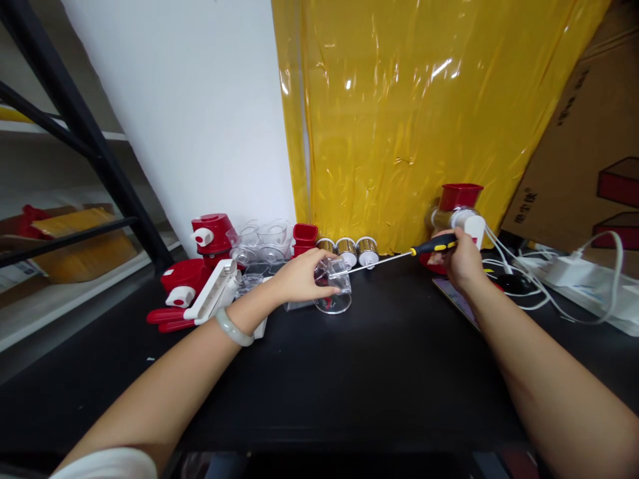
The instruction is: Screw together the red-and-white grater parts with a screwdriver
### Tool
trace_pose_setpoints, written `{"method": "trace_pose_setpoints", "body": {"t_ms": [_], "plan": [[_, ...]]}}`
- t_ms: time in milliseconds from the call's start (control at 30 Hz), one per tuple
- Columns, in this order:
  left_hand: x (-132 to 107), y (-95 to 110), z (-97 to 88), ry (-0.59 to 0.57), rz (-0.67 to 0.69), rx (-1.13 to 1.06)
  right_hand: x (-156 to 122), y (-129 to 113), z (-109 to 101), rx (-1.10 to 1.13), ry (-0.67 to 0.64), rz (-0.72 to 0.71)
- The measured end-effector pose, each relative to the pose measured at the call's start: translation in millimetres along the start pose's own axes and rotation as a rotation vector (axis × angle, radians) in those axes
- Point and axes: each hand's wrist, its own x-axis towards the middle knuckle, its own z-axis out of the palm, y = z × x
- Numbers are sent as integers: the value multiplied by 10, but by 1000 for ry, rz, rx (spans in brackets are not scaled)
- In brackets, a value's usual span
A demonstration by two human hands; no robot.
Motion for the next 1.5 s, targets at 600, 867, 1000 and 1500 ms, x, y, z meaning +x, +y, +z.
{"method": "trace_pose_setpoints", "body": {"t_ms": [600,867,1000,1500], "plan": [[-1,-23,67,-39,-38,4,-56,-193,-155,-36,-218,190],[-2,-28,81,-47,-101,17,-25,-180,-91,-123,-149,362],[-3,16,60,-55,-161,22,10,-150,-51,-79,-124,398],[-225,65,103,51,-199,71,-249,-183,-102,13,-41,276]]}}
